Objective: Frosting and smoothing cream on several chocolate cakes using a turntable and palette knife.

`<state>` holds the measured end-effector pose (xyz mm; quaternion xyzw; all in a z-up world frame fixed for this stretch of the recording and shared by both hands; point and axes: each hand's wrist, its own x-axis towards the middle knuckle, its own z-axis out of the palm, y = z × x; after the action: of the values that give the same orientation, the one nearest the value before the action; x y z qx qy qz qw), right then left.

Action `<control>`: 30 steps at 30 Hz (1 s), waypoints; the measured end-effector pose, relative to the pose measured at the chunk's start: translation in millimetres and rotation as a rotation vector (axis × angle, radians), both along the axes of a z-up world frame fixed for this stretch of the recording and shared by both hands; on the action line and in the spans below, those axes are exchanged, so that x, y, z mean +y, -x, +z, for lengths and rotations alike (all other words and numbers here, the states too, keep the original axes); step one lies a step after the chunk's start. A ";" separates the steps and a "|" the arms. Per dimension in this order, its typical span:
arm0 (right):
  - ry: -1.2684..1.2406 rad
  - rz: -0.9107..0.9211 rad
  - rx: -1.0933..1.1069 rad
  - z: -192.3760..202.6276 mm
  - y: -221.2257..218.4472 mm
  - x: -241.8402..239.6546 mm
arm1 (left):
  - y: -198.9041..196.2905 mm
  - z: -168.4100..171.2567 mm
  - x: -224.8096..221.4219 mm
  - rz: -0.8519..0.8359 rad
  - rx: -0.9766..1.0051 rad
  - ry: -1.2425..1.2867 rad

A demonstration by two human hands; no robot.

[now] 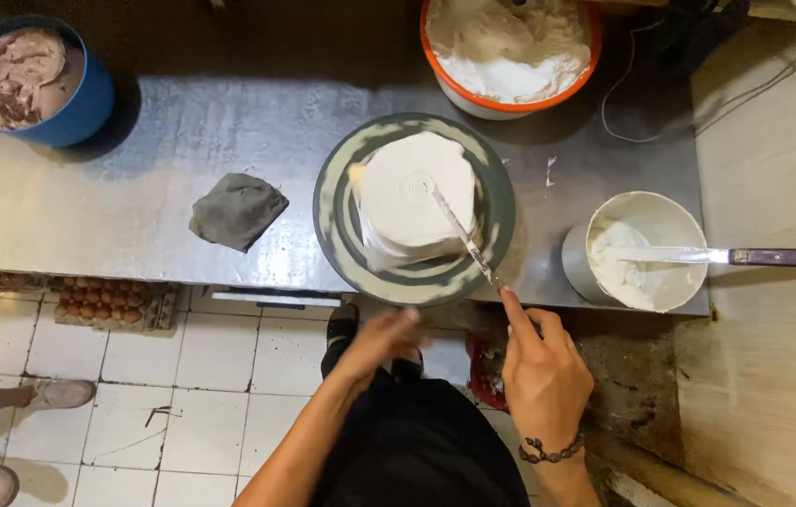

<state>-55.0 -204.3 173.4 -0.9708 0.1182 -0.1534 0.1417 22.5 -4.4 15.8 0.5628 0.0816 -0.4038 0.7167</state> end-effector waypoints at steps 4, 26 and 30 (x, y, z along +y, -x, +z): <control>0.013 0.008 0.013 -3.4 0.4 0.6 | -6.7 -1.9 -1.9 0.628 -0.001 0.033; -0.038 0.024 0.042 -2.6 -2.5 2.9 | -0.5 -4.3 -4.2 0.674 -0.085 0.030; -0.025 0.030 0.040 0.5 -5.6 5.6 | 3.9 7.4 -4.0 0.116 0.040 0.016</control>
<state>-49.4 -198.7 173.9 -0.9734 0.1085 -0.1304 0.1539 18.5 -8.5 23.1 0.5433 0.1251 -0.3735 0.7414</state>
